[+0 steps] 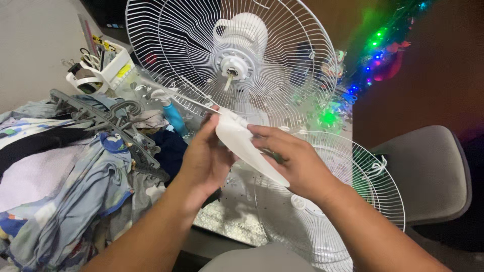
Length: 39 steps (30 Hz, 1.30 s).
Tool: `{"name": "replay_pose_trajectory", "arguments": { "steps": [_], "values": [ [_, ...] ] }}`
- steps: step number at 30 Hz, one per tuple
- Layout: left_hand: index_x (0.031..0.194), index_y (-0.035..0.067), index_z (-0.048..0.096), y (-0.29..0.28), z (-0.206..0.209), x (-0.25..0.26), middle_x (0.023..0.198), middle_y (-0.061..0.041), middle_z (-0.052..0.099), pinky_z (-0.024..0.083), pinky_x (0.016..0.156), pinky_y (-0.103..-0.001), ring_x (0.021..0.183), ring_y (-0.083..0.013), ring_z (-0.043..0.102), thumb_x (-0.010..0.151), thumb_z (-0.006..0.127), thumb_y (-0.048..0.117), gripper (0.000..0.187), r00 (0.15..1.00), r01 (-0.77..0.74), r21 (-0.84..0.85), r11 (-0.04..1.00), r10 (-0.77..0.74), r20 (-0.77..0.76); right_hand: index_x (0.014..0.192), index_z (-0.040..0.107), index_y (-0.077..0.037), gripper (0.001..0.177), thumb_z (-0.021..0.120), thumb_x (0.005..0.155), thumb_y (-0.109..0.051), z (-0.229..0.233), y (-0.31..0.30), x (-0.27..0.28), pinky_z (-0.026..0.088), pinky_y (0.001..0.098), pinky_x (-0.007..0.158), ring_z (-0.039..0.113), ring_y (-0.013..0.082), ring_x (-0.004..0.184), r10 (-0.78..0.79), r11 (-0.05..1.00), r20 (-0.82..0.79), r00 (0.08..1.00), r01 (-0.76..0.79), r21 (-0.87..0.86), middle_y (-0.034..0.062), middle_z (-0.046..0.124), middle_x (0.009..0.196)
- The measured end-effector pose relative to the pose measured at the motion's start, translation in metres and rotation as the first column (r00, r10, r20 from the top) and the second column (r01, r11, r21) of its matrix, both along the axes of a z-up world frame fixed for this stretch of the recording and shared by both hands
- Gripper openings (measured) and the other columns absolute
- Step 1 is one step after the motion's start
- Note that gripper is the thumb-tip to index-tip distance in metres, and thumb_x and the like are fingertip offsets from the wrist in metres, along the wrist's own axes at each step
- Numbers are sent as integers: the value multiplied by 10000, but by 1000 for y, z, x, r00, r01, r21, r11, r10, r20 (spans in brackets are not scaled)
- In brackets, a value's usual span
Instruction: The person wipes the fan motor housing with a dark cloth, then installs the fan blade onto the motor shaft and secures it by tightening the central nut. The fan blade is mounted inside the front grille.
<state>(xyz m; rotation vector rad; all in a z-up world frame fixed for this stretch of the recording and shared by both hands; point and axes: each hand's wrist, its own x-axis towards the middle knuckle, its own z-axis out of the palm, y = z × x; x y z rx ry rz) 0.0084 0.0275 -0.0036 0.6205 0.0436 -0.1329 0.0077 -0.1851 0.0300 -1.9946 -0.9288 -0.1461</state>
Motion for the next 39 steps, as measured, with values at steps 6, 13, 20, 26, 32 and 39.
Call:
{"name": "replay_pose_trajectory", "arguments": {
  "steps": [6,13,20,26,32,39],
  "values": [
    [1247,173,543,14,21,1,1161,-86,662,507,979,-482,1077,-285,656,930,504,381,381,993,-37,44,998,41,-112,1337,517,-50,392,757,1031,-98,-11,-25,30,516,357,1088,609,240,1194,-601,789,264,754,509,343,146,600,1266],
    [1243,127,570,26,12,10,1152,-75,648,498,992,-445,1078,-256,638,994,493,365,353,981,-144,101,984,155,-113,1563,378,2,692,777,1015,-138,14,-55,108,439,363,1194,544,229,1418,-214,913,9,977,196,358,162,550,1525],
    [1209,201,598,25,14,29,1176,-36,592,494,949,-464,1062,-229,593,939,552,407,343,928,-228,223,948,281,-246,1404,573,-13,395,596,1045,-177,8,-39,131,514,295,988,648,138,1105,-84,780,-366,927,290,554,49,713,1201],
    [1223,178,591,28,19,44,1198,-44,573,508,975,-495,1110,-248,590,948,598,426,369,925,-282,161,946,313,-218,1376,649,-46,344,580,1093,-229,2,-23,100,475,242,896,560,83,992,-369,817,-252,895,441,371,6,656,1116],
    [1251,202,560,25,29,55,1299,-89,494,496,1041,-600,1156,-307,554,928,596,394,377,911,-334,109,936,350,-218,1370,617,-50,364,594,1083,-273,8,-19,84,483,255,881,551,85,960,-259,820,-327,909,386,422,0,632,1065],
    [1268,182,536,22,34,55,1290,-96,488,526,1012,-584,1138,-338,561,905,624,381,423,909,-328,116,937,347,-230,1362,598,-44,347,592,1076,-241,6,-20,82,480,251,962,586,80,1052,-268,829,-285,920,371,418,4,665,1154]
  ]
}}
